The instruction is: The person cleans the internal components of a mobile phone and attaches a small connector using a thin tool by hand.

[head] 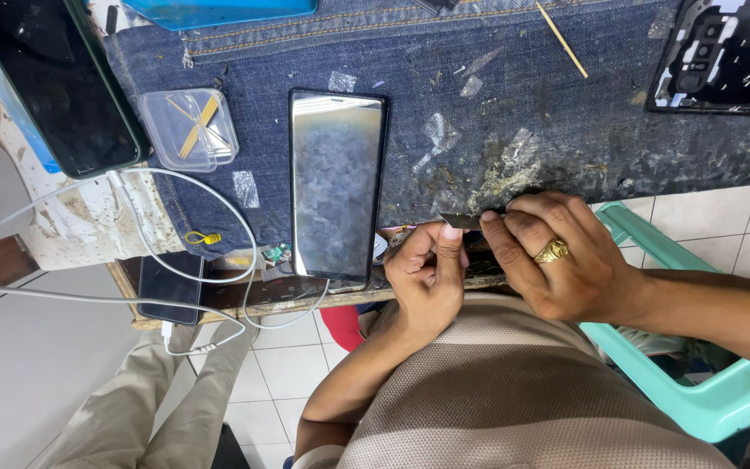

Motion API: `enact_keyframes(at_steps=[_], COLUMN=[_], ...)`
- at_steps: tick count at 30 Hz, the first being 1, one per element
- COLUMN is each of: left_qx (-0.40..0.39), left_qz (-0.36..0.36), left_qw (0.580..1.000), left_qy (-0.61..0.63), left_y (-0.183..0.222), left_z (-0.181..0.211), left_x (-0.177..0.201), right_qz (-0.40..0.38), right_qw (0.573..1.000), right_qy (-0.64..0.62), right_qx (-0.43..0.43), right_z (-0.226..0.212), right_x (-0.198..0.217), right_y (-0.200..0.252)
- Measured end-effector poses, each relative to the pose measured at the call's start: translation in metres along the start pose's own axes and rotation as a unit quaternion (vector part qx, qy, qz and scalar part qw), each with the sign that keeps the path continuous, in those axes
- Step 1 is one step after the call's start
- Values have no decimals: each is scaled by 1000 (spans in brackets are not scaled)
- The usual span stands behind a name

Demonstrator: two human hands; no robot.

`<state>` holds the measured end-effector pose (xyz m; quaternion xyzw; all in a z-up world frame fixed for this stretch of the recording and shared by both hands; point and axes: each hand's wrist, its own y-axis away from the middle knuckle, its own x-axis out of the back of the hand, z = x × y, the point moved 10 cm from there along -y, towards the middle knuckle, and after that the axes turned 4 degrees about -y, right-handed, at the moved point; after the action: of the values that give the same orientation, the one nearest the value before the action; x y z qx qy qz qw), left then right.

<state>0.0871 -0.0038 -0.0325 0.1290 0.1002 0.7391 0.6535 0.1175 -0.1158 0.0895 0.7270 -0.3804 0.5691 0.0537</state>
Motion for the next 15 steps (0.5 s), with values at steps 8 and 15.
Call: enact_keyframes(at_steps=[8, 15], left_qx=[-17, 1], left_qz=[12, 18], left_qw=[1000, 999], left_qy=[0, 48], left_y=[0, 2], left_z=[2, -7], left_x=[0, -3], right_qz=[-22, -9], right_qw=[999, 1000], right_qy=[31, 10], right_qx=[13, 16], right_z=[-4, -3], right_x=[-3, -6], right_y=[-2, -2])
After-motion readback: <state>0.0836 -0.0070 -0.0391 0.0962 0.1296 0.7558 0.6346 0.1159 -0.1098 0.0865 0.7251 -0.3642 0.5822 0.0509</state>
